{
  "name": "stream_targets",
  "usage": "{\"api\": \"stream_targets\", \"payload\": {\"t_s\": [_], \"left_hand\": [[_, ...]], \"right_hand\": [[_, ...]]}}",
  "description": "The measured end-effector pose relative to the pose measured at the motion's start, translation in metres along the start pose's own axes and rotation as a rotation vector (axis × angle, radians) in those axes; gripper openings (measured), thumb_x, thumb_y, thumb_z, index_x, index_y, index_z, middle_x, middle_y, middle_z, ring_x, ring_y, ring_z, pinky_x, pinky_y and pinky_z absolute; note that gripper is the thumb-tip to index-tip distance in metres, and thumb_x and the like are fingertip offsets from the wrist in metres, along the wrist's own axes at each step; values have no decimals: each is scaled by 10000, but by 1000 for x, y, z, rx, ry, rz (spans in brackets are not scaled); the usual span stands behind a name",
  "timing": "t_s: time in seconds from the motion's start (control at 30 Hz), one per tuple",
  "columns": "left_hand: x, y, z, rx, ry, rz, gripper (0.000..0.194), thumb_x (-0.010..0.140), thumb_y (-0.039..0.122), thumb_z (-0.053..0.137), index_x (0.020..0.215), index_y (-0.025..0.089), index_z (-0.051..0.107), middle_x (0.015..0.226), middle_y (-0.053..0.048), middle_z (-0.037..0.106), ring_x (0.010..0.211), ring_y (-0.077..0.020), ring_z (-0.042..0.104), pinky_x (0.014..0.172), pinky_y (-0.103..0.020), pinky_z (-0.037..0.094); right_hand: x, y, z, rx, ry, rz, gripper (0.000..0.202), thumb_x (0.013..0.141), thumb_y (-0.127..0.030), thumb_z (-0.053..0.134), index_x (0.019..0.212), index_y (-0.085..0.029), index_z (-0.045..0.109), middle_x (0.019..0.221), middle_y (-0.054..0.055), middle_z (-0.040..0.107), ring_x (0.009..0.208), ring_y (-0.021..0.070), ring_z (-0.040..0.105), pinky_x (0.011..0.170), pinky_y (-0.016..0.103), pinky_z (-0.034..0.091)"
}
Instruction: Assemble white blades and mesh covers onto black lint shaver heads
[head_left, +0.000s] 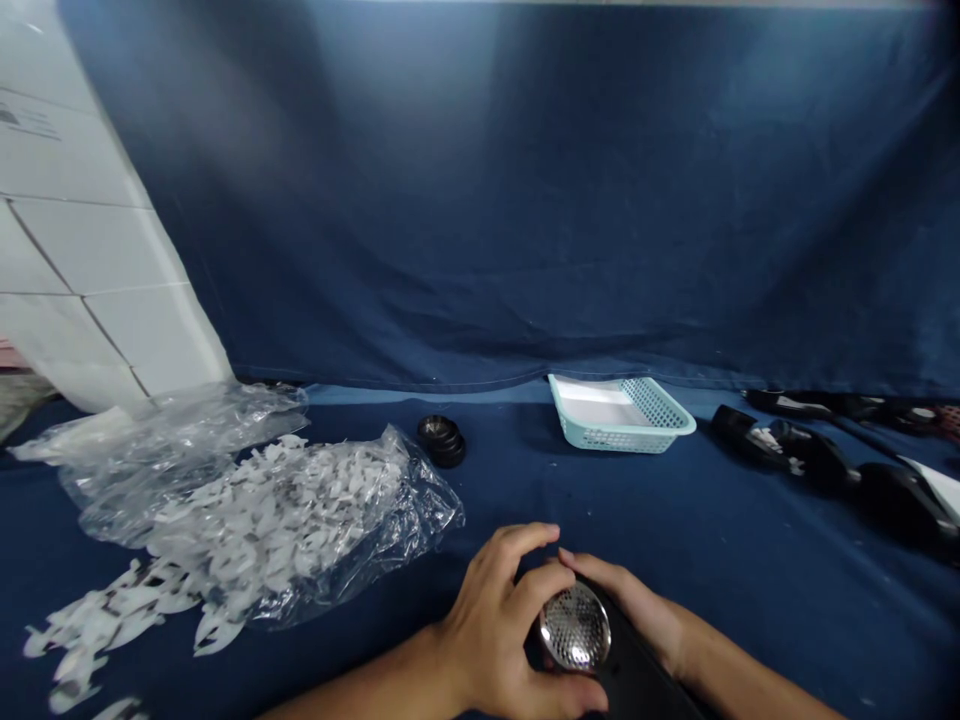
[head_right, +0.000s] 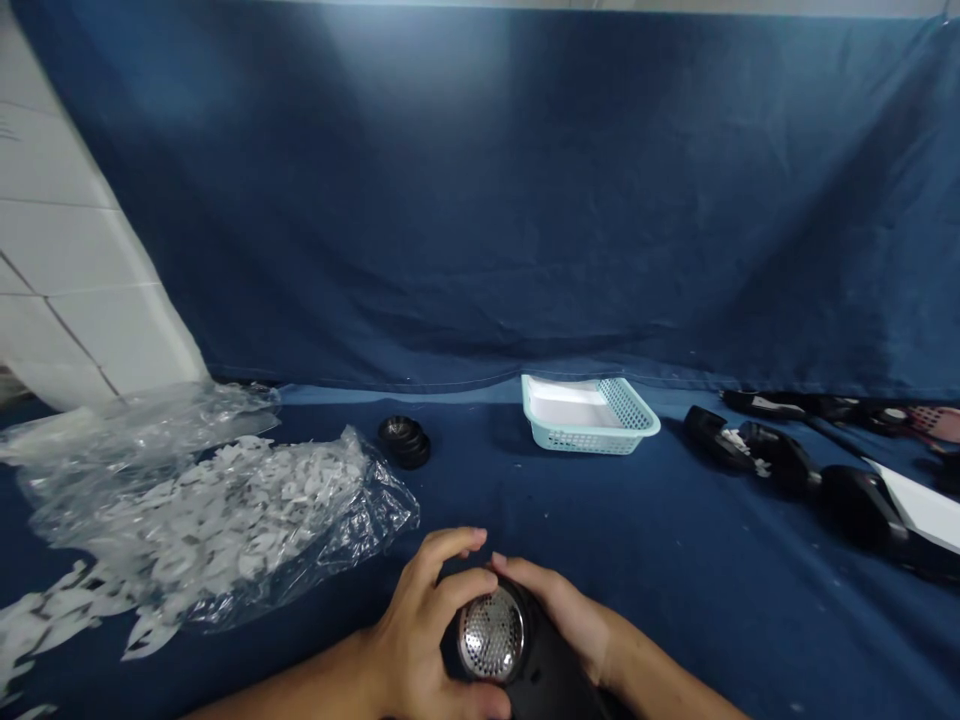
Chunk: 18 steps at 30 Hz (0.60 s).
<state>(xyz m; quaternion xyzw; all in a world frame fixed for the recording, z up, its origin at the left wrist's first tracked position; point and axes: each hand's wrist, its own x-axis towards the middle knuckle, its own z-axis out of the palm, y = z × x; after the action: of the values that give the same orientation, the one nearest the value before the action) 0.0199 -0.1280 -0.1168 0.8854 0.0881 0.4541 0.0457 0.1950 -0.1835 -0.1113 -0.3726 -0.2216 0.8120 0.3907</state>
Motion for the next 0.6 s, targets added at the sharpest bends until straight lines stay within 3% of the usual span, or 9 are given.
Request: {"api": "stream_targets", "payload": {"t_s": [0.3, 0.4, 0.6], "left_hand": [[8, 11, -6, -176, -103, -115, 540, 664, 360, 629, 1147, 207, 444, 1405, -179, 336, 1262, -390, 439, 927, -576, 479], [17, 11, -13, -162, -165, -61, 518, 651, 383, 667, 1096, 203, 472, 1433, -166, 351, 1307, -401, 386, 982, -600, 436], [35, 15, -28, -19, -275, 92, 474, 709, 578, 678, 995, 219, 560, 1417, -137, 426, 1329, -387, 370, 975, -596, 445]], "right_hand": [[5, 3, -5, -37, 45, -37, 408, 863, -498, 588, 856, -116, 733, 684, 51, 730, 633, 148, 647, 691, 262, 475], [3, 2, -3, -67, 39, -45, 415, 857, -497, 595, 906, -105, 722, 729, 57, 726, 681, 152, 652, 705, 259, 476], [-1, -2, 1, -197, -49, -10, 500, 888, -547, 469, 978, -114, 703, 783, 80, 709, 663, 184, 664, 641, 317, 511]]}}
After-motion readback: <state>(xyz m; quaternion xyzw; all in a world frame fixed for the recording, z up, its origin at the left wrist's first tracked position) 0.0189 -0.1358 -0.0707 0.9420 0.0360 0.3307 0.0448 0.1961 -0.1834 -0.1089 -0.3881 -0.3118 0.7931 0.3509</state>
